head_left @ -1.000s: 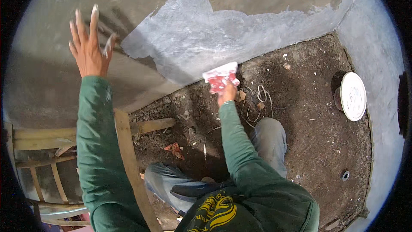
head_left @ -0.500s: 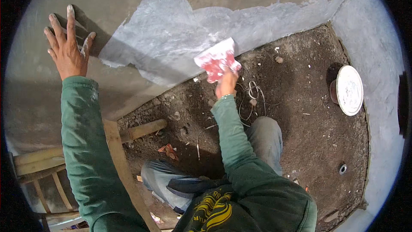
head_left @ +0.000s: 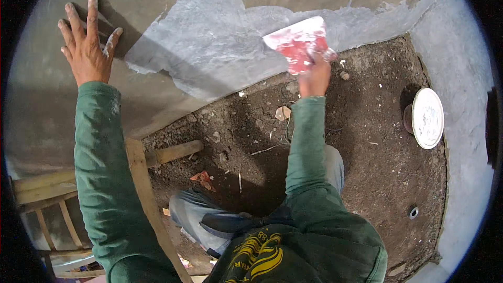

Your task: Applying plaster to a wall with a putty knife.

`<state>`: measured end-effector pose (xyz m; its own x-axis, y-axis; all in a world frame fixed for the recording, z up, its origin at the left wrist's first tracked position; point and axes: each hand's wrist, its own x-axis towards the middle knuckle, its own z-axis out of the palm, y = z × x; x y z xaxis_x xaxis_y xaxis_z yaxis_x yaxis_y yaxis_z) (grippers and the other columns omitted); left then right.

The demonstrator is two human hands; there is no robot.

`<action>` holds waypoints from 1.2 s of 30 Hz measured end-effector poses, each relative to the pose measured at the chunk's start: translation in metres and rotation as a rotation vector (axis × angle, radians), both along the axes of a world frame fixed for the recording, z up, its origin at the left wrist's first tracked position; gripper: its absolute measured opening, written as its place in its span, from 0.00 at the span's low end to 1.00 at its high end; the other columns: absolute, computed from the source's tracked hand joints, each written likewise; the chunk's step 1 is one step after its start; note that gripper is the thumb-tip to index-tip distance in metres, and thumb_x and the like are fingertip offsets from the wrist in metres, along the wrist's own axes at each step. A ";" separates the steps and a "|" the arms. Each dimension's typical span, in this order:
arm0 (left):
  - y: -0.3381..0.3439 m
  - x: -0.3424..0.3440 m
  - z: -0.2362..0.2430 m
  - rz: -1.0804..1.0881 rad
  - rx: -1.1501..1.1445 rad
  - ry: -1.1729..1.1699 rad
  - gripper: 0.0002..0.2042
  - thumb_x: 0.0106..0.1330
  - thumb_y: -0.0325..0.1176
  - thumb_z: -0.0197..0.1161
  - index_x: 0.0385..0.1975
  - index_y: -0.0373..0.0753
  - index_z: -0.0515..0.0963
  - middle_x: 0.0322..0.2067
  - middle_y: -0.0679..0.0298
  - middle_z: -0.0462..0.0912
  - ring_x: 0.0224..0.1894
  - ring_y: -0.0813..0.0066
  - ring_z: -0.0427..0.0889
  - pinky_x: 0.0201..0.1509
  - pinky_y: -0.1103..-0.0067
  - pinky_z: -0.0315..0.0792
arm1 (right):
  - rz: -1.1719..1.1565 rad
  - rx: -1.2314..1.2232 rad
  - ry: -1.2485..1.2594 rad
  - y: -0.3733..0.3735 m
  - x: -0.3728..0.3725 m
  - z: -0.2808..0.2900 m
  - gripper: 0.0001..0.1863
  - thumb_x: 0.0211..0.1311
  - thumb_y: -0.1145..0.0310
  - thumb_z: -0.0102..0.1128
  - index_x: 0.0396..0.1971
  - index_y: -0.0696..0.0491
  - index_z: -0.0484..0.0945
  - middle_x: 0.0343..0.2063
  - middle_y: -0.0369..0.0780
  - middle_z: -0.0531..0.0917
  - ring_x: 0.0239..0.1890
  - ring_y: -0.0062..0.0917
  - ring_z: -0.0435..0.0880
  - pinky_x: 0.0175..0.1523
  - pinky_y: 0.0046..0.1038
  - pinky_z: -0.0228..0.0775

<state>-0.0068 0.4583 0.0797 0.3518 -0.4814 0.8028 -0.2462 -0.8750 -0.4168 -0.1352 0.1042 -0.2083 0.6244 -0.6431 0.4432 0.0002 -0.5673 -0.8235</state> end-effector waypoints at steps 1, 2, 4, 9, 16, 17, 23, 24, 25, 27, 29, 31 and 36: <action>-0.004 0.001 -0.001 -0.015 -0.011 0.003 0.41 0.56 0.55 0.65 0.69 0.73 0.48 0.72 0.62 0.44 0.72 0.46 0.44 0.66 0.42 0.52 | 0.020 0.568 -0.278 -0.009 -0.001 0.003 0.19 0.58 0.79 0.50 0.51 0.66 0.71 0.46 0.47 0.78 0.44 0.33 0.79 0.47 0.32 0.72; -0.005 0.001 -0.003 -0.015 -0.021 0.000 0.41 0.56 0.55 0.65 0.69 0.73 0.48 0.72 0.62 0.44 0.72 0.46 0.44 0.66 0.42 0.52 | 0.049 1.141 -0.556 -0.017 -0.001 0.004 0.22 0.58 0.76 0.53 0.54 0.65 0.69 0.50 0.46 0.76 0.48 0.30 0.78 0.50 0.29 0.71; -0.006 0.003 -0.009 -0.009 -0.033 0.018 0.41 0.56 0.54 0.65 0.68 0.74 0.48 0.72 0.63 0.44 0.72 0.46 0.44 0.66 0.42 0.52 | -0.064 1.082 -0.529 -0.025 -0.006 -0.003 0.25 0.57 0.77 0.53 0.57 0.65 0.67 0.52 0.47 0.75 0.50 0.31 0.77 0.52 0.30 0.70; -0.011 -0.001 -0.006 -0.028 -0.062 0.032 0.41 0.56 0.52 0.66 0.68 0.74 0.48 0.72 0.63 0.44 0.72 0.46 0.45 0.66 0.41 0.52 | -0.362 0.661 -0.423 -0.089 0.022 -0.072 0.24 0.57 0.75 0.53 0.55 0.65 0.70 0.46 0.45 0.80 0.48 0.33 0.79 0.52 0.29 0.70; 0.000 -0.001 -0.006 0.027 -0.021 0.005 0.41 0.56 0.50 0.66 0.68 0.75 0.49 0.72 0.65 0.45 0.72 0.47 0.46 0.66 0.42 0.55 | -0.150 0.648 -0.206 0.090 0.042 -0.012 0.18 0.54 0.77 0.58 0.47 0.61 0.77 0.38 0.45 0.82 0.39 0.31 0.81 0.46 0.32 0.73; 0.002 -0.002 -0.005 0.032 -0.022 0.001 0.41 0.56 0.49 0.66 0.68 0.75 0.49 0.72 0.65 0.45 0.72 0.47 0.46 0.66 0.42 0.55 | -0.085 0.672 -0.120 0.129 0.032 0.017 0.20 0.55 0.80 0.55 0.50 0.59 0.77 0.41 0.46 0.82 0.43 0.33 0.81 0.50 0.33 0.72; -0.012 0.002 -0.011 -0.063 -0.054 0.013 0.41 0.57 0.52 0.65 0.68 0.75 0.48 0.72 0.64 0.45 0.72 0.46 0.45 0.66 0.42 0.52 | 0.144 0.482 0.038 0.243 0.021 -0.006 0.18 0.60 0.77 0.57 0.51 0.56 0.76 0.38 0.45 0.84 0.39 0.33 0.84 0.46 0.35 0.78; -0.013 0.003 -0.013 -0.067 -0.054 0.019 0.41 0.57 0.52 0.65 0.68 0.75 0.48 0.72 0.64 0.45 0.72 0.46 0.45 0.66 0.42 0.52 | 0.169 0.558 0.007 0.243 0.019 -0.012 0.17 0.59 0.78 0.56 0.49 0.58 0.76 0.38 0.46 0.84 0.38 0.34 0.84 0.45 0.35 0.77; -0.002 0.002 -0.011 -0.039 -0.035 0.007 0.40 0.57 0.54 0.65 0.68 0.75 0.48 0.72 0.64 0.46 0.72 0.46 0.46 0.66 0.42 0.52 | 0.123 0.651 -0.032 0.239 0.011 -0.001 0.17 0.58 0.80 0.55 0.49 0.58 0.77 0.37 0.46 0.84 0.38 0.33 0.84 0.44 0.34 0.77; -0.001 0.002 -0.006 -0.027 -0.034 0.001 0.40 0.57 0.55 0.64 0.68 0.76 0.48 0.72 0.64 0.46 0.72 0.46 0.47 0.66 0.42 0.53 | -0.056 0.636 -0.267 0.167 0.011 -0.031 0.19 0.56 0.82 0.53 0.49 0.59 0.77 0.37 0.46 0.83 0.37 0.31 0.82 0.43 0.31 0.74; -0.007 0.008 -0.008 -0.083 -0.010 -0.068 0.39 0.57 0.60 0.61 0.68 0.75 0.47 0.72 0.63 0.47 0.71 0.45 0.48 0.65 0.42 0.54 | -0.238 0.612 -0.408 0.057 0.014 -0.078 0.20 0.56 0.80 0.53 0.50 0.61 0.76 0.38 0.45 0.83 0.36 0.28 0.80 0.43 0.31 0.72; 0.003 0.009 -0.007 -0.048 0.017 -0.086 0.39 0.57 0.61 0.59 0.68 0.75 0.47 0.72 0.63 0.47 0.71 0.45 0.49 0.65 0.42 0.55 | -0.263 0.671 -0.482 -0.001 0.018 -0.074 0.23 0.58 0.79 0.49 0.56 0.57 0.74 0.43 0.42 0.82 0.43 0.27 0.79 0.45 0.30 0.72; 0.005 0.010 -0.006 -0.141 0.052 -0.108 0.38 0.58 0.63 0.58 0.68 0.75 0.47 0.71 0.61 0.48 0.70 0.43 0.49 0.63 0.41 0.57 | -0.096 0.980 -0.284 -0.045 0.041 -0.120 0.26 0.60 0.80 0.46 0.60 0.55 0.71 0.52 0.43 0.79 0.48 0.30 0.79 0.53 0.27 0.70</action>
<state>0.0030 0.4633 0.0736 0.1910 -0.5613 0.8053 -0.3160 -0.8119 -0.4909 -0.0946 0.0595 -0.3284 0.5048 -0.8440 -0.1811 0.2577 0.3475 -0.9016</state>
